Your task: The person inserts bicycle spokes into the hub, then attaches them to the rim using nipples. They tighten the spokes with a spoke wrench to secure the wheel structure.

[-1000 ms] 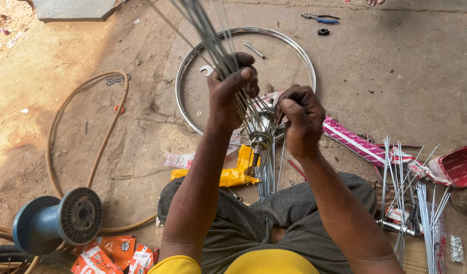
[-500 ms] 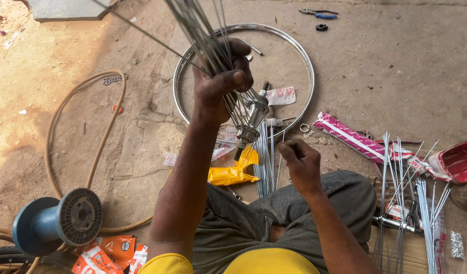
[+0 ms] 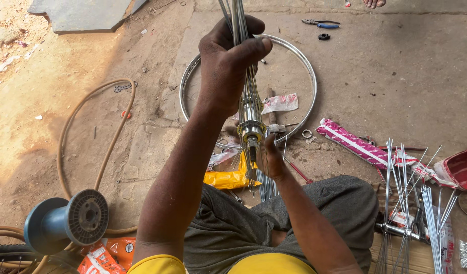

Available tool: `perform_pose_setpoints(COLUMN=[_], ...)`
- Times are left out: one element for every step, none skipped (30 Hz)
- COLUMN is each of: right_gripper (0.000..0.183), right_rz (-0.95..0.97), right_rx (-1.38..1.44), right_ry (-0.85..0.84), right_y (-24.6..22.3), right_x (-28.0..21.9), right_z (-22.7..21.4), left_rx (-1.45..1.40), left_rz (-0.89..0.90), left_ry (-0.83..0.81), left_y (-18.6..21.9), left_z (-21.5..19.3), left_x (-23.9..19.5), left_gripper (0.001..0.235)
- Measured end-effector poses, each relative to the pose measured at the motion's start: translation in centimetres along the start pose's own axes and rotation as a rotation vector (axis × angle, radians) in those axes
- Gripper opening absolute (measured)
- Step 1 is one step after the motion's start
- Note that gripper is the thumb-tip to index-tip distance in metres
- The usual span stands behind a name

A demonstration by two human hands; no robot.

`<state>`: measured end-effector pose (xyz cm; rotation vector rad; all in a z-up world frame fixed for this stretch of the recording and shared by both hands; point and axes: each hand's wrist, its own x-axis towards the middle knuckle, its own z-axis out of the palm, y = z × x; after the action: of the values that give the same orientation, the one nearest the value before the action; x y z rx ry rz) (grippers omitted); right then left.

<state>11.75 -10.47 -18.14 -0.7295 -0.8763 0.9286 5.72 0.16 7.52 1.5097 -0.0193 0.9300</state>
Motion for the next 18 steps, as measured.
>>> perform_pose_setpoints(right_gripper=[0.114,0.118,0.121,0.124,0.119,0.114,0.111,0.106,0.1,0.094,0.091,0.088,0.087,0.078,0.069,0.06,0.055,0.05], right_rz=[0.01,0.036,0.061,0.086,0.119,0.152,0.183,0.188,0.197,0.205,0.287,0.367,0.446,0.519,0.601,0.681,0.648,0.611], right_rx=[0.082,0.172,0.262,0.352,0.353,0.355,0.358,0.285,0.211,0.137,0.027,-0.084,-0.197,-0.335,-0.477,-0.622,-0.754,-0.885], right_ry=[-0.081,-0.131,-0.181,-0.23,-0.228,-0.226,-0.225,-0.238,-0.251,-0.264,-0.189,-0.114,-0.037,0.041,0.116,0.188,0.17,0.148], right_y=[0.3,0.4,0.4,0.4,0.4,0.4,0.6,0.9,1.4,2.1,2.9,3.8,4.8,5.9,7.0,8.0,8.9,9.7], right_x=[-0.6,-1.0,-1.4,-1.7,-2.0,-2.3,-2.4,-2.6,-2.8,-3.0,-3.4,-3.6,-3.4,-2.9,-2.8,-2.6,-2.1,-1.5], right_z=[1.0,1.7,2.5,3.1,3.5,3.9,4.3,4.6,4.8,5.1,5.4,5.6,5.7,5.5,5.3,4.9,4.4,3.7], left_rx=[0.037,0.066,0.096,0.127,0.153,0.179,0.208,0.2,0.19,0.18,0.176,0.171,0.165,0.189,0.213,0.238,0.286,0.334], left_rz=[-0.005,-0.01,-0.013,-0.016,-0.016,-0.016,-0.016,-0.037,-0.058,-0.08,-0.104,-0.128,-0.154,-0.132,-0.117,-0.102,-0.157,-0.214], left_ry=[0.036,0.078,0.121,0.163,0.209,0.256,0.302,0.356,0.413,0.47,0.543,0.616,0.689,0.749,0.817,0.886,0.97,1.054], left_y=[-0.3,-0.7,-1.1,-1.6,-2.1,-2.6,-3.2,-3.8,-4.4,-5.1,-5.8,-6.6,-7.3,-8.0,-8.9,-9.8,-10.7,-11.6], left_z=[0.0,-0.2,-0.5,-0.9,-1.6,-2.4,-3.4,-4.6,-6.0,-7.6,-9.4,-11.5,-13.7,-16.3,-19.0,-21.8,-24.7,-27.5], left_x=[0.2,0.4,0.8,1.2,1.5,1.8,2.2,2.6,2.8,3.0,3.0,3.0,3.1,3.2,2.8,2.2,1.5,0.6], left_gripper=[0.032,0.031,0.029,0.027,0.026,0.024,0.023,0.021,0.02,0.019,0.018,0.018,0.017,0.017,0.017,0.017,0.021,0.025])
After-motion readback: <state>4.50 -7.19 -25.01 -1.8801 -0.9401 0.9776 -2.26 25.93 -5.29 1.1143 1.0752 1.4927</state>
